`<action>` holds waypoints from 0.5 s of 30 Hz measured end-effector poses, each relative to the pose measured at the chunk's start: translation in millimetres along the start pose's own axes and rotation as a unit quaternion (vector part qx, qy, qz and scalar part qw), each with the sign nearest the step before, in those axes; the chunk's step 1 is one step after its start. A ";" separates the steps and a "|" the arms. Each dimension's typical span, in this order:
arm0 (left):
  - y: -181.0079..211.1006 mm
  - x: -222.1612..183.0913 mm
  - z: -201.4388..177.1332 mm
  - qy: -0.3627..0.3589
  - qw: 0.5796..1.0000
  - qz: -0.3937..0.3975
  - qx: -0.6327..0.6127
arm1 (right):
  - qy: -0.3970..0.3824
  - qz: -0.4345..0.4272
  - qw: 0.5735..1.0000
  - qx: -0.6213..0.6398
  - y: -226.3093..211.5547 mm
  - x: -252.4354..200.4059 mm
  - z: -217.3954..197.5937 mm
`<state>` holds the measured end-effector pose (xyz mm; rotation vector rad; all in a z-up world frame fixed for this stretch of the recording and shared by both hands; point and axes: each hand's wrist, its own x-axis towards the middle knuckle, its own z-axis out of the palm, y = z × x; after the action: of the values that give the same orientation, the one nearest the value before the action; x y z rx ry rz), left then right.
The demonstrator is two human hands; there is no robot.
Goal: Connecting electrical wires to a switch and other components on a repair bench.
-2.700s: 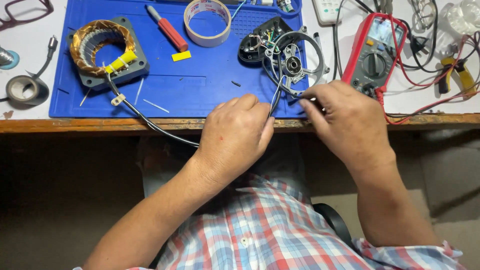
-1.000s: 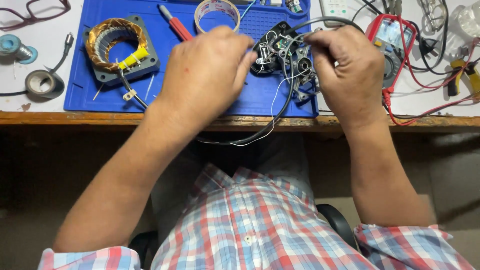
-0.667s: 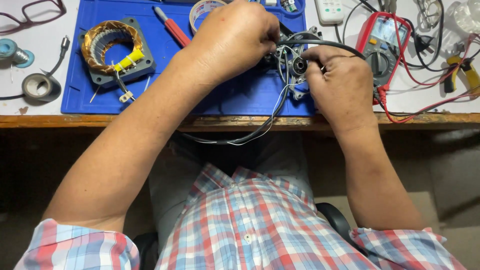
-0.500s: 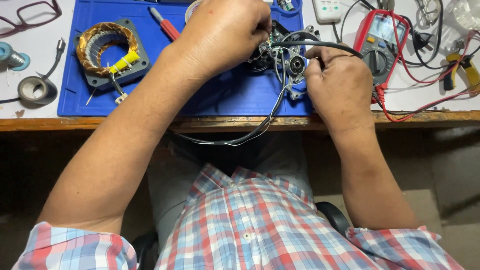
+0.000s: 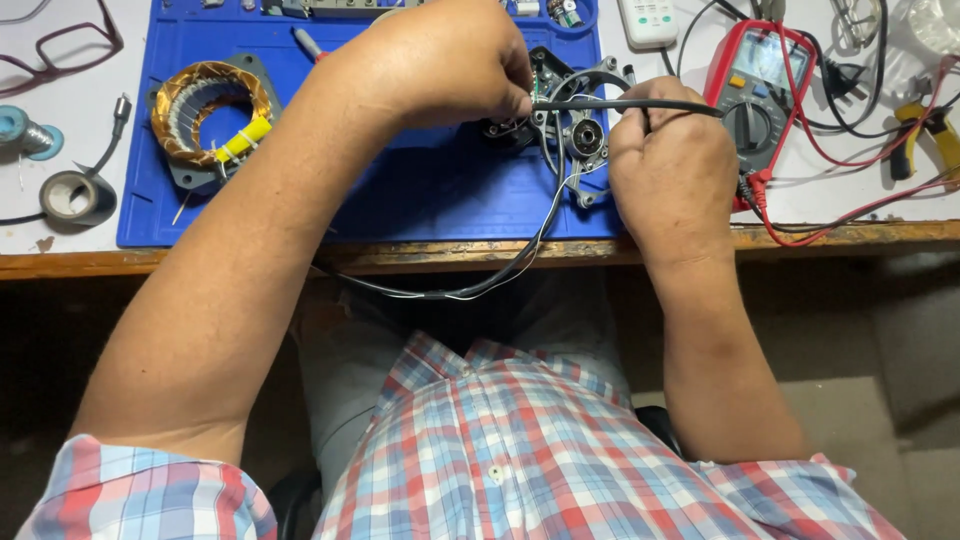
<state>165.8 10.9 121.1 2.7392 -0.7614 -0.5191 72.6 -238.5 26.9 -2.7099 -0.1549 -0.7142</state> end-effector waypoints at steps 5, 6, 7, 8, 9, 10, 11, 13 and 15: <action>-13.2 12.7 22.3 0.049 0.997 0.053 -0.032 | -0.003 0.052 0.997 0.065 -7.9 -2.3 -3.9; -11.3 12.3 20.9 0.049 0.997 0.041 -0.034 | 0.015 0.046 0.996 0.073 -5.9 -3.2 -2.2; -9.2 12.2 19.7 0.050 0.998 0.030 -0.036 | 0.034 0.039 0.995 0.081 -3.7 -4.1 -0.6; -18.6 17.8 22.3 0.049 0.998 0.032 -0.035 | 0.035 0.041 0.995 0.080 -5.2 -5.0 -0.5; -28.0 23.6 24.9 0.104 0.992 0.071 -0.006 | 0.050 0.031 0.995 0.084 -6.6 -5.7 -0.3; -37.2 30.0 27.7 0.159 0.981 0.110 0.021 | 0.065 0.020 0.994 0.087 -7.5 -6.1 -0.5; -38.1 35.0 27.8 0.158 0.981 0.112 0.021 | 0.066 0.022 0.994 0.086 -7.9 -7.7 0.6; -41.4 43.5 29.0 0.222 0.955 0.196 0.002 | 0.080 0.034 0.990 0.111 -9.9 -10.8 4.1; -20.9 51.8 28.1 0.222 0.948 0.227 0.007 | 0.126 0.009 0.986 0.105 -2.3 -13.3 13.1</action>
<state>205.2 -3.5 74.8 2.4257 -1.2066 0.1953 66.6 -232.2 10.3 -2.3964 -0.1365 -0.9699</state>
